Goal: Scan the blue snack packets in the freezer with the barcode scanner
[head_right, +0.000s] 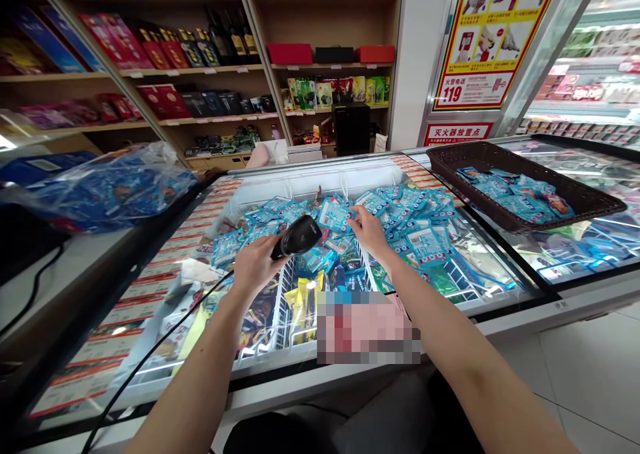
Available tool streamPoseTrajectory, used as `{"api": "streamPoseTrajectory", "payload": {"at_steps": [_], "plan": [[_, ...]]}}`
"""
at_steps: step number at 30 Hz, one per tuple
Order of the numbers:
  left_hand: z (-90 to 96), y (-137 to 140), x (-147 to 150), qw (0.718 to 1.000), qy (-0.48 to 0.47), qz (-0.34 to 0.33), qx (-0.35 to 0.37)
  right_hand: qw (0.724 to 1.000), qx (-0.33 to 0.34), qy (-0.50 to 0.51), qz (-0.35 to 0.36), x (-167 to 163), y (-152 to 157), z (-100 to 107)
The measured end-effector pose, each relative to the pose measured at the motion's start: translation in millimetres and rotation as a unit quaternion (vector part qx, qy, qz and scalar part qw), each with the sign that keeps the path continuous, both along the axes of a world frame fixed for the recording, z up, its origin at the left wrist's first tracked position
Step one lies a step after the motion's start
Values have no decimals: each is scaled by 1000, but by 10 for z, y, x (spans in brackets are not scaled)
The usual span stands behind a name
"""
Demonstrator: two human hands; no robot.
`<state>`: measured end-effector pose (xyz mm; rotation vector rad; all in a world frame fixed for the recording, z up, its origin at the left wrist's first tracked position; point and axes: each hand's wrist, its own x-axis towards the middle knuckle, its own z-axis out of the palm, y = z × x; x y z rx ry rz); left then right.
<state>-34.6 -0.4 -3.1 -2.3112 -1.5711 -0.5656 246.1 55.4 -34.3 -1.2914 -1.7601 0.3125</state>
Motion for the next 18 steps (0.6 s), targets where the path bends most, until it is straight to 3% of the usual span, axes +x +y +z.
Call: {"api": "streamPoseTrajectory", "payload": {"at_steps": [18], "plan": [[-7,0,16,1000,10,-15,-4,1000,9,5,1,-3,12,-30]]}}
